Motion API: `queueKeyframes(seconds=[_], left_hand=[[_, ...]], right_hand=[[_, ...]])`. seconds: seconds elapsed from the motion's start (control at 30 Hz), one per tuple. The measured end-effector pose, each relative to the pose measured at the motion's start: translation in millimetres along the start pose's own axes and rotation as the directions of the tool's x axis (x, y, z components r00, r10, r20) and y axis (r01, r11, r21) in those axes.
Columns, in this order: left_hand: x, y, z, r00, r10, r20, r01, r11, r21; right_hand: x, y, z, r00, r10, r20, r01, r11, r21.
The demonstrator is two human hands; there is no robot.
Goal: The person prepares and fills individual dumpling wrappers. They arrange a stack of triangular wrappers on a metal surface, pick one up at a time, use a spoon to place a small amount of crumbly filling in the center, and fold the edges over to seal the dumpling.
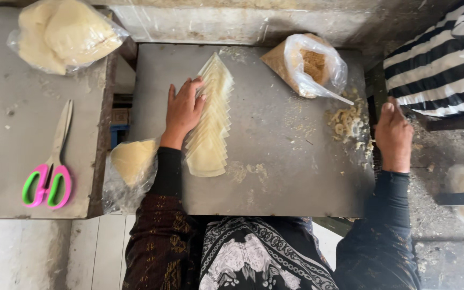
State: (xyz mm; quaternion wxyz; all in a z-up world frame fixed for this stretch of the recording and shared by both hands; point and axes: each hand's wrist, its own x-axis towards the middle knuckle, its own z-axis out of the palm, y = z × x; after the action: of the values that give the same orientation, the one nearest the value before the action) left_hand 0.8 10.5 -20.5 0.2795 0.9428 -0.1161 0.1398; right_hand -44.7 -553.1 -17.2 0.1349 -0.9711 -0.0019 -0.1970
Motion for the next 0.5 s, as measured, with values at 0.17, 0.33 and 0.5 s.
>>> queueKeyframes(seconds=[0.17,0.33,0.5], left_hand=[[1.0,-0.5,-0.4,0.999,0.02,-0.034,-0.021,0.998,-0.055],[-2.4,24.1,-24.0,0.996,0.056,-0.071,-0.063,0.993,-0.102],[-46.6,73.3,-67.1,0.994,0.095,-0.059,-0.094,0.995,0.022]], right_hand=[[-11.6,-72.0,-58.2,0.997,0.072,0.037,-0.077,0.988,0.136],[-15.9,-135.1,-72.6,0.989,-0.14,0.044,0.123,0.954,0.272],[5.4,-152.0,-60.7,0.974,-0.221,-0.054,0.227,0.964,0.142]])
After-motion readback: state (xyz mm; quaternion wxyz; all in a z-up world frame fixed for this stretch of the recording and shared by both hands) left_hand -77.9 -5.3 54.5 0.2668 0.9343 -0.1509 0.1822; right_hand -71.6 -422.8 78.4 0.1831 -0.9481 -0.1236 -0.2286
